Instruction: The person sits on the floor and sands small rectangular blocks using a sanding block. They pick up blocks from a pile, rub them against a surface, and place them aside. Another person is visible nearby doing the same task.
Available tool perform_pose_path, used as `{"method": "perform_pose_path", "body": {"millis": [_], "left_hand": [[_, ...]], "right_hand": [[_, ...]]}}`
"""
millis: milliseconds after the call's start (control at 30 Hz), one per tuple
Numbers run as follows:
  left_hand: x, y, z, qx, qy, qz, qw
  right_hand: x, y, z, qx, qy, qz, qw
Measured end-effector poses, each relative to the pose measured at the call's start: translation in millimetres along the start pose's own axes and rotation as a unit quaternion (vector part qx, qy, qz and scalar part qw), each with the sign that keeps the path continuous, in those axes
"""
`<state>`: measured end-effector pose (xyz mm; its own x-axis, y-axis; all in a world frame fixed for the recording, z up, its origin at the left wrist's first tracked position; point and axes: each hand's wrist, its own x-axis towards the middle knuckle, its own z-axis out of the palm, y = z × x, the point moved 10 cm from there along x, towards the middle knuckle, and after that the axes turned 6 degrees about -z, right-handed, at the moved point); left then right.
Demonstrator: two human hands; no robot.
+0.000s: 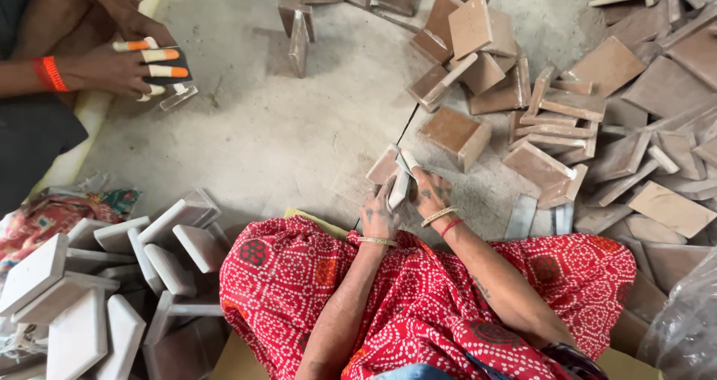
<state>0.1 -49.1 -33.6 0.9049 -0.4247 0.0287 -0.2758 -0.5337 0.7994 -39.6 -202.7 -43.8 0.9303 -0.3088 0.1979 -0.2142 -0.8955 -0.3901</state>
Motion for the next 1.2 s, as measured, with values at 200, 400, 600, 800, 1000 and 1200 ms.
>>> {"method": "perform_pose_path", "body": {"millis": [200, 400, 600, 800, 1000, 1200], "left_hand": [[-3, 1, 5, -0.045, -0.011, 0.01, 0.999], [2, -25, 27, 0.006, -0.047, -0.041, 0.998], [5, -40, 29, -0.054, -0.031, -0.058, 0.996], [7, -41, 26, -0.043, -0.061, -0.114, 0.991], [10, -33, 20, -0.032, -0.043, -0.052, 0.997], [6, -48, 22, -0.134, -0.034, -0.077, 0.987]], "right_hand": [[14, 11, -1, 0.036, -0.038, -0.045, 0.998], [-18, -2, 16, 0.044, -0.08, -0.031, 0.995], [-43, -50, -13, -0.003, -0.013, -0.107, 0.994], [-28, -35, 3, -0.06, -0.045, -0.088, 0.993], [-40, -39, 0, -0.06, 0.064, -0.102, 0.991], [-41, -39, 12, -0.016, -0.047, -0.072, 0.996]]}}
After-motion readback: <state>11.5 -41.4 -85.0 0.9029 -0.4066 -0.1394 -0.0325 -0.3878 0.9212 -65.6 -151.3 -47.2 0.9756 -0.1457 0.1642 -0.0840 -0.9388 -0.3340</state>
